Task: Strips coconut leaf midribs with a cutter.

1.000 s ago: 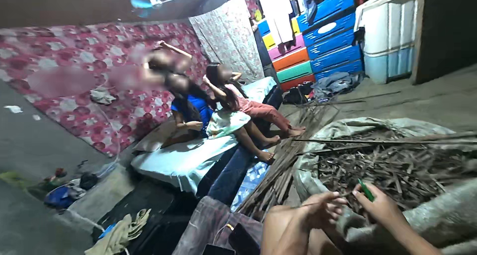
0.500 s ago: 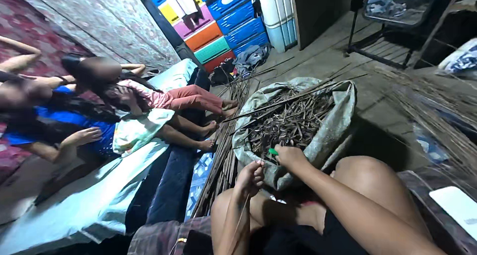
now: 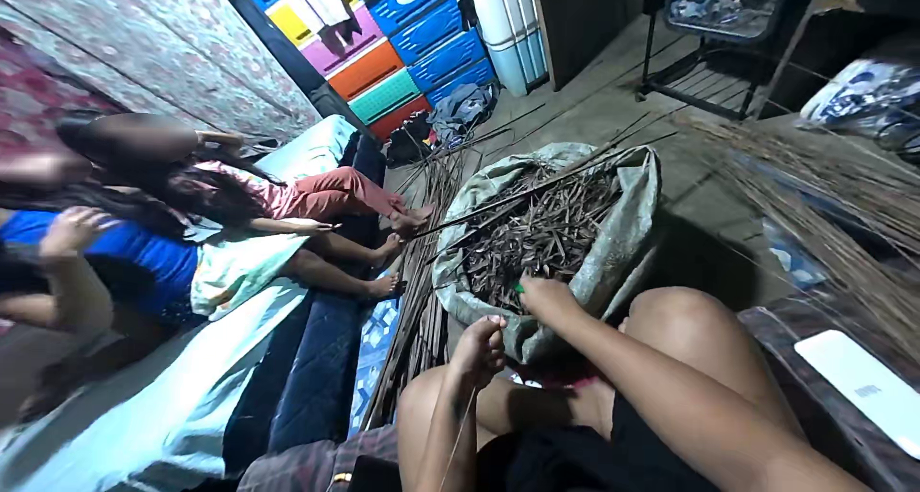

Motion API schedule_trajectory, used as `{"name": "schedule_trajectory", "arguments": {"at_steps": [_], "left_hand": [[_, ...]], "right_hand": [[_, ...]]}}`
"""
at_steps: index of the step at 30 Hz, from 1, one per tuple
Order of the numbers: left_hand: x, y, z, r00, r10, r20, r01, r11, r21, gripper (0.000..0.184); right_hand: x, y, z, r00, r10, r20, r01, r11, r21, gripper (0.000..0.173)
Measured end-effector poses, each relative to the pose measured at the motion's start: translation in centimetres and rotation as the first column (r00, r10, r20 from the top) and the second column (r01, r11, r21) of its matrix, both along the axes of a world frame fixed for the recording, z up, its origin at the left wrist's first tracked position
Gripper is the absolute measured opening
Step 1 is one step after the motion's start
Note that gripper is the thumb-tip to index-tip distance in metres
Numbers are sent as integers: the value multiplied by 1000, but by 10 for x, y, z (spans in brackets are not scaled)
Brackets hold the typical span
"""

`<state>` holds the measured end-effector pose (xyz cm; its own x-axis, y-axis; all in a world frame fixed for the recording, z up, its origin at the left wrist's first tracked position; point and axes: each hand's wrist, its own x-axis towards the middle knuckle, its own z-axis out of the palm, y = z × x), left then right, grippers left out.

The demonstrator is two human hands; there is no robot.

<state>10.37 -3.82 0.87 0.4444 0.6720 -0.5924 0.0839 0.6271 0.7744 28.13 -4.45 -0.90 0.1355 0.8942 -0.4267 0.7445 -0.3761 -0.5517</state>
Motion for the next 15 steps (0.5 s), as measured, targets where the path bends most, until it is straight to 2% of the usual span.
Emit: {"name": "schedule_trajectory", "arguments": {"at_steps": [3,5,8,11,13,15], "left_hand": [[-10,-6,1,997,-60,-47,62,997,42,29],[-18,-5,1,996,-45,-78,48,998,45,28],[-21,-2,-1,991,3,-132,7,997,73,27],[-15,-2,-2,984,46,-171,-28,994,108,26],[-11,-2,-2,982,60,-179,-36,990,133,25],[-7,-2,-1,982,57,-183,-31,989,143,25]], "right_hand": [[32,12,-15,976,-216,-10,215,975,-58,41],[38,17,-17,968,-247,-38,245,968,-54,41],[22,16,-11,979,-165,-119,164,986,-20,43],[5,5,-7,986,17,-166,-13,1000,28,40],[-7,-8,-3,970,183,-162,-173,982,70,39],[-18,-18,4,957,272,-102,-265,961,82,38]]}}
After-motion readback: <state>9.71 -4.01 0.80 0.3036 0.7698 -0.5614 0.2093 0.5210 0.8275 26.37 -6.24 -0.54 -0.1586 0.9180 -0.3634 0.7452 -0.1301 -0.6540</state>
